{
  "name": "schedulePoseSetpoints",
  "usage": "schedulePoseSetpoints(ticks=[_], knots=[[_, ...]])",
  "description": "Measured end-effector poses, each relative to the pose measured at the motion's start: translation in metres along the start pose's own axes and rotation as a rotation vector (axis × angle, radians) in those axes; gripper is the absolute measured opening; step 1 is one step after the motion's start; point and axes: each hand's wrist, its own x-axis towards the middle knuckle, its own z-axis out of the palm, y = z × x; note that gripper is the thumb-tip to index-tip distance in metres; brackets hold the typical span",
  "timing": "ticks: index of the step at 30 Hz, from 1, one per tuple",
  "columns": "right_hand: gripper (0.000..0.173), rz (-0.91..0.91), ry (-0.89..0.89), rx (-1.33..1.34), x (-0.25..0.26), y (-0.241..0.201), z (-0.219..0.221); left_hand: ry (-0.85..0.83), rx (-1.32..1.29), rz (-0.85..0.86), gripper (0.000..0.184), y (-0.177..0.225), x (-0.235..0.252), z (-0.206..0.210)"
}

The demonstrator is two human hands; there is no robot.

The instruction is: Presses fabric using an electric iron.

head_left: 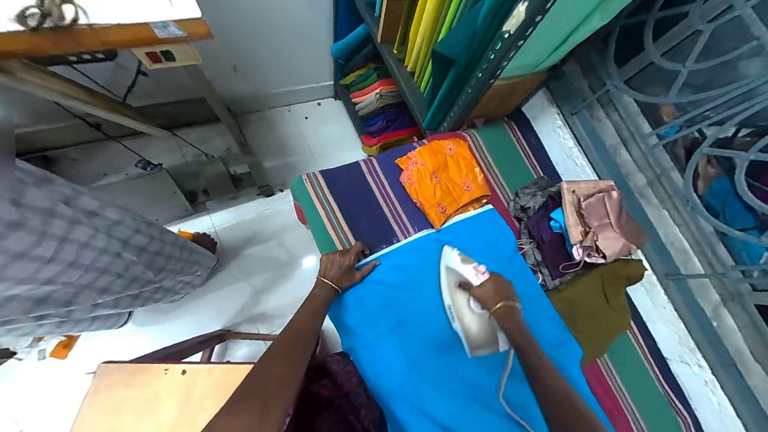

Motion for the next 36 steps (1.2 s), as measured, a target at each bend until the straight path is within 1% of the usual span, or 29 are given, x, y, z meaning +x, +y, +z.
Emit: schedulePoseSetpoints(ticks=[2,4,6,7,9,11,13,15,16,19,22,24,26,28,30,31,33,34,36], knots=[[0.061,0.068,0.031,0.015,0.031,0.004,-0.019,-0.02,-0.008,-0.031,0.041,0.001,0.0,0.0],[0.061,0.084,0.039,0.023,0.032,0.004,-0.018,-0.006,-0.004,-0.031,0.04,-0.001,0.001,0.0],[0.059,0.02,0.037,0.024,-0.001,0.001,0.003,0.025,0.002,-0.02,0.038,0.0,-0.001,0.001],[0.059,0.003,-0.016,-0.008,-0.022,-0.006,0.015,0.036,0.012,-0.013,0.037,0.0,-0.001,0.002],[0.067,-0.021,-0.219,-0.123,-0.07,-0.024,0.038,0.017,0.027,-0.026,0.035,0.003,-0.002,0.0],[0.073,-0.087,-0.367,-0.174,-0.108,-0.035,0.057,-0.004,0.036,-0.042,0.035,0.006,-0.001,-0.002],[0.072,-0.106,-0.405,-0.164,-0.117,-0.038,0.062,-0.018,0.042,-0.048,0.036,0.005,-0.002,-0.002],[0.07,-0.082,-0.369,-0.137,-0.102,-0.036,0.051,-0.019,0.05,-0.052,0.036,0.004,-0.003,-0.001],[0.066,-0.067,-0.322,-0.103,-0.088,-0.033,0.042,-0.022,0.055,-0.055,0.036,0.004,-0.002,-0.001],[0.059,-0.036,-0.076,0.044,-0.038,-0.007,0.016,-0.015,0.062,-0.033,0.036,0.001,-0.002,0.0],[0.063,0.099,-0.014,0.067,0.016,0.009,-0.02,-0.008,0.066,-0.009,0.037,-0.001,-0.003,0.003],[0.064,0.131,0.0,0.092,0.021,0.019,-0.024,0.002,0.073,-0.001,0.036,0.0,-0.002,0.002],[0.061,0.099,-0.015,0.102,-0.008,0.026,-0.006,-0.005,0.088,-0.009,0.037,0.001,-0.002,0.001],[0.057,0.031,-0.034,0.12,-0.06,0.039,0.035,-0.023,0.098,-0.022,0.037,-0.001,-0.003,0.003],[0.067,0.044,-0.246,0.049,-0.107,0.047,0.064,-0.059,0.115,-0.056,0.039,-0.002,-0.003,0.005],[0.071,0.057,-0.326,0.042,-0.127,0.056,0.075,-0.089,0.129,-0.099,0.041,0.0,-0.003,0.005],[0.075,0.133,-0.372,0.073,-0.153,0.086,0.089,-0.098,0.166,-0.186,0.043,0.013,-0.004,0.005],[0.076,0.197,-0.354,0.109,-0.156,0.107,0.092,-0.066,0.174,-0.179,0.043,0.023,-0.006,0.007],[0.075,0.353,-0.267,0.205,-0.146,0.156,0.09,-0.031,0.183,-0.081,0.042,0.049,-0.015,0.022]])
